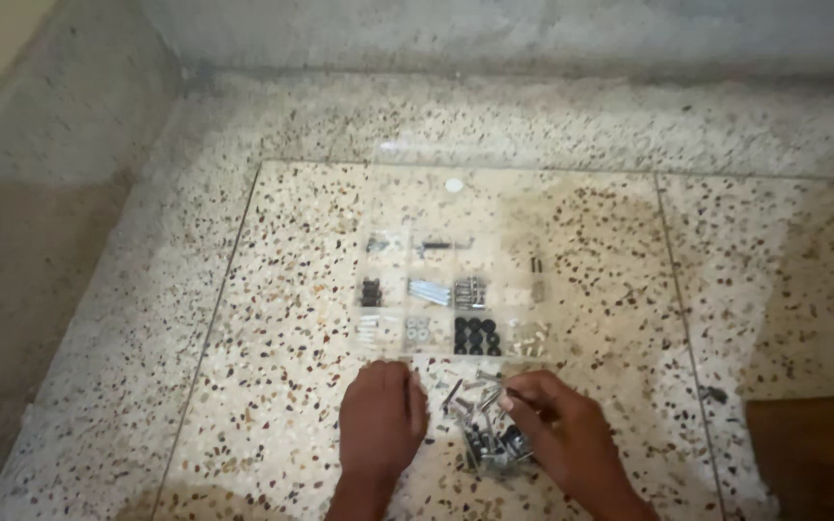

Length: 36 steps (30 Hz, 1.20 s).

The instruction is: The person sits on a tiled floor and sorts a pile of mixed screws and bolts into a clear plastic organizer box. They pick up individual fasteners from the pile and place them into the corresponding compartments of the box.

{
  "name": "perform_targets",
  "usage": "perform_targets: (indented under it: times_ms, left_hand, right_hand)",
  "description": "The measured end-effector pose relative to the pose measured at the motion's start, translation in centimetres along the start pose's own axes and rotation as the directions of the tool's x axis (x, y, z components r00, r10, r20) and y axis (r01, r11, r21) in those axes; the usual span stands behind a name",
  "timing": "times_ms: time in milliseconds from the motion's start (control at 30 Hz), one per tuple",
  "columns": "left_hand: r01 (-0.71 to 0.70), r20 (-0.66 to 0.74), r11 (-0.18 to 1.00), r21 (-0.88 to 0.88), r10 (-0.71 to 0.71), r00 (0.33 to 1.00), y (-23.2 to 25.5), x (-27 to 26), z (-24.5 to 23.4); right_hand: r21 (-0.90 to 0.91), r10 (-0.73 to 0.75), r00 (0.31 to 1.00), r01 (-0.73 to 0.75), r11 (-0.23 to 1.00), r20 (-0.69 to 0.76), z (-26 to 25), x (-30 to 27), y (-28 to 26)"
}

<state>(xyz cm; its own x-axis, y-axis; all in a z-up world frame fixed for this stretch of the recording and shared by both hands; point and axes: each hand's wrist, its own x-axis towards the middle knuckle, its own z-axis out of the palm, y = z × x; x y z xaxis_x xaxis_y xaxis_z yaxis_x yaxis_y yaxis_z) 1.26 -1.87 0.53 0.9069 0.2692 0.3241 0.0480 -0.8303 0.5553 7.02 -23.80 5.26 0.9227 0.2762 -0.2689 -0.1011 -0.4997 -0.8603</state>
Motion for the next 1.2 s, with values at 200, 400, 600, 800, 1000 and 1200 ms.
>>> perform_targets:
  times_ms: [200,400,600,800,1000,1200]
  left_hand:
    - [0.009,0.007,1.000,0.014,-0.009,1.000,-0.4,0.3,0.2]
    - [0.014,-0.012,1.000,-0.028,-0.015,1.000,-0.5,0.4,-0.1]
    - [-0.030,-0.023,0.999,-0.038,0.029,0.999,-1.3,0.6,0.4]
    - [-0.046,-0.042,0.995,-0.087,0.043,0.998,-1.7,0.4,0.7]
    - [-0.070,-0.096,0.986,-0.149,0.056,0.994,-2.2,0.3,1.2]
    - [-0.096,-0.146,0.978,-0.183,0.069,0.987,-2.3,0.4,1.1]
  right_hand:
    - [0.121,0.169,0.985,-0.163,0.979,-0.037,0.5,0.3,1.4]
    - [0.361,0.399,0.915,-0.354,0.863,-0.058,-0.3,1.6,4.3]
    - [0.316,0.434,0.899,-0.431,0.845,0.065,2.0,0.8,4.3]
    - [0.238,0.140,0.981,-0.169,0.956,0.135,5.8,4.2,-3.9]
    - [-0.186,-0.262,0.963,0.268,0.945,0.054,9.2,12.1,-9.6]
    - [-0.403,-0.539,0.826,0.555,0.727,0.166,10.9,16.3,-9.4]
